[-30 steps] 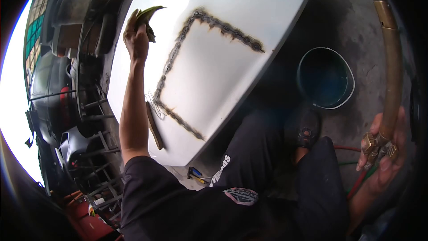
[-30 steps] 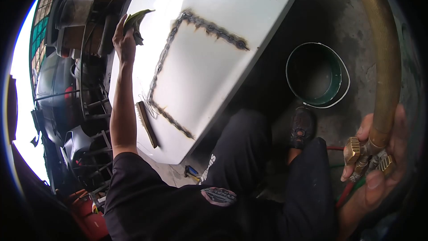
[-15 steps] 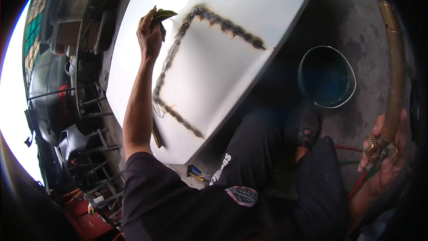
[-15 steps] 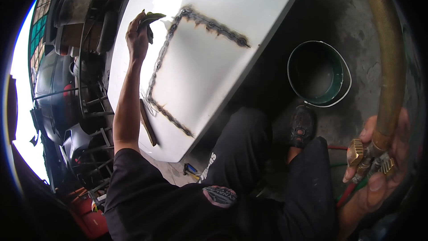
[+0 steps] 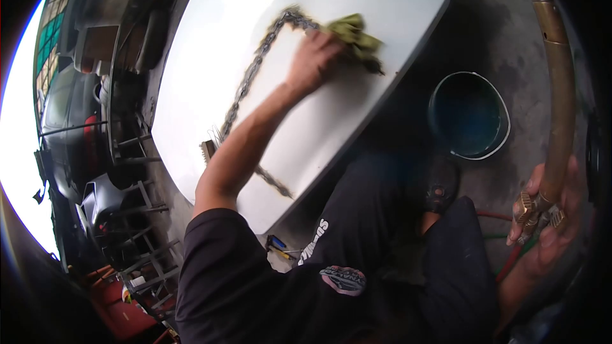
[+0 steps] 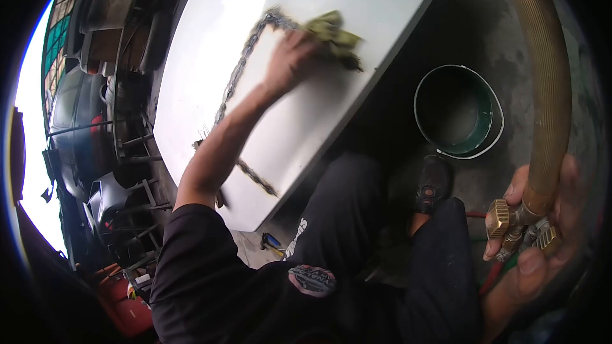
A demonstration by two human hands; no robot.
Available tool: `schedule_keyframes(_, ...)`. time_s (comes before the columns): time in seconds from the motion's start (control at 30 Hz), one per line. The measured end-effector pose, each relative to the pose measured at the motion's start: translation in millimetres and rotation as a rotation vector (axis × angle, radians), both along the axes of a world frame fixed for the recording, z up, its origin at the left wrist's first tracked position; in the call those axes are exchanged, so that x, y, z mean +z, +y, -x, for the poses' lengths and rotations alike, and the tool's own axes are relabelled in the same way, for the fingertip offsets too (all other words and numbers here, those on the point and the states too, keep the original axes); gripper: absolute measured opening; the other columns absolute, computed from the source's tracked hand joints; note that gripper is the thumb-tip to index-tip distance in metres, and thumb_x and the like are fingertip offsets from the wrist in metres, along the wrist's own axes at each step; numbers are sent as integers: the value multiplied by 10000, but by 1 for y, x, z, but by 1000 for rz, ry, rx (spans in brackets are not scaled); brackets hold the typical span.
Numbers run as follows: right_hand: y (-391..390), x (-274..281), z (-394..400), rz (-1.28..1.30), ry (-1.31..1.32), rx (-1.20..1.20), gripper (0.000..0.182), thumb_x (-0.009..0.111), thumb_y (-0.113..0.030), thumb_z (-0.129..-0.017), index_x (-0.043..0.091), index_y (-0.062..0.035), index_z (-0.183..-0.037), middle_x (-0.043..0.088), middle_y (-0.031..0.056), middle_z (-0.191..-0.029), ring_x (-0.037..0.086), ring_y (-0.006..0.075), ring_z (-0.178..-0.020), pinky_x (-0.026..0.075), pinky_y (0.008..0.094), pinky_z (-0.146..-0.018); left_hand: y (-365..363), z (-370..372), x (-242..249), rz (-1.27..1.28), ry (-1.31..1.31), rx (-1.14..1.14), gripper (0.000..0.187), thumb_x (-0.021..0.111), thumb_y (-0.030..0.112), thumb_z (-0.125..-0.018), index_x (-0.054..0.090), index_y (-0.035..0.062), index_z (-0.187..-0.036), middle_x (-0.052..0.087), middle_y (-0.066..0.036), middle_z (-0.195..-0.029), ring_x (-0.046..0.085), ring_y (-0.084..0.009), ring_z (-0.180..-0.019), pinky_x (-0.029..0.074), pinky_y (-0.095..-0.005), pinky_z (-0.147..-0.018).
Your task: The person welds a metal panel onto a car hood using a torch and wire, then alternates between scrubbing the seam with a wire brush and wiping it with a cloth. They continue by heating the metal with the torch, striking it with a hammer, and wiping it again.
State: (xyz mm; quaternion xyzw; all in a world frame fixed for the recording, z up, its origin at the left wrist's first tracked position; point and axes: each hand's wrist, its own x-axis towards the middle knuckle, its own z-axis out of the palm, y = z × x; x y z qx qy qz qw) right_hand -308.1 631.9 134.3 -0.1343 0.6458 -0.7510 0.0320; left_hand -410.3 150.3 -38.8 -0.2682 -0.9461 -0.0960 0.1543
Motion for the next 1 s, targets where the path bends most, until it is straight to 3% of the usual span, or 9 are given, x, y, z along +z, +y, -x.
schedule_keyframes(0.07,1,3,-7,-9,-46,-8,888,655,-371,-935,233,44,-1597,510,228,-1111,610,125,-633,495,183,-411,-69,37,19,57,1,301,238,796,155,-786,759,82,-1009,732,-132,-1086,675,-320,-944,530,-457,-926)
schedule_keyframes(0.13,0,0,-10,-7,-78,-11,889,652,-377,-936,232,45,-1597,509,232,-1111,608,125,-630,491,183,-410,-162,65,13,-104,66,726,259,635,69,-847,790,101,-1052,750,-146,-1127,725,-292,-925,588,-415,-868)
schedule_keyframes(0.17,2,-2,-12,-2,-64,-31,889,648,-380,-938,228,44,-1598,507,235,-1114,608,124,-631,493,181,-413,-155,63,56,-497,-202,1035,387,533,51,-863,755,80,-1178,744,-160,-1099,724,-247,-899,595,-399,-833)
schedule_keyframes(0.33,7,3,-15,-22,-67,-76,885,640,-386,-947,224,42,-1600,498,238,-1124,608,116,-637,503,180,-422,-171,37,97,-521,231,798,641,481,139,-808,582,28,-1430,707,-161,-1014,684,-210,-840,579,-361,-768)
schedule_keyframes(0.47,10,7,-13,-24,-96,-99,913,657,-376,-936,209,86,-1582,503,249,-1104,619,129,-659,521,177,-437,-148,10,100,-599,69,709,443,449,37,-850,761,15,-1163,677,-179,-1144,681,-206,-889,561,-344,-805)
schedule_keyframes(0.73,7,8,-13,-56,-108,-101,948,670,-362,-931,169,129,-1569,507,262,-1079,636,148,-678,535,173,-451,-118,7,94,-590,-59,717,395,458,15,-895,742,-18,-1168,662,-177,-1182,657,-242,-1001,538,-334,-874)
schedule_keyframes(0.87,4,-2,-13,-25,-70,-76,877,630,-373,-935,234,43,-1598,500,247,-1122,590,114,-620,484,178,-397,-80,31,45,-577,-176,764,400,500,-12,-868,752,33,-1175,644,-170,-1199,651,-287,-1046,542,-405,-944)
schedule_keyframes(0.9,3,-2,-13,-24,-68,-88,877,632,-372,-934,235,42,-1598,500,248,-1124,591,114,-620,484,177,-399,-74,34,9,-129,8,542,390,536,-1,-848,756,70,-1162,646,-173,-1192,624,-328,-1085,509,-435,-988)
schedule_keyframes(1.0,-3,1,-11,-30,-77,-79,881,638,-370,-933,231,32,-1602,500,246,-1137,596,114,-620,491,177,-407,10,1,-2,-157,126,345,318,601,22,-825,714,87,-1115,635,-154,-1161,569,-342,-1112,463,-485,-971)
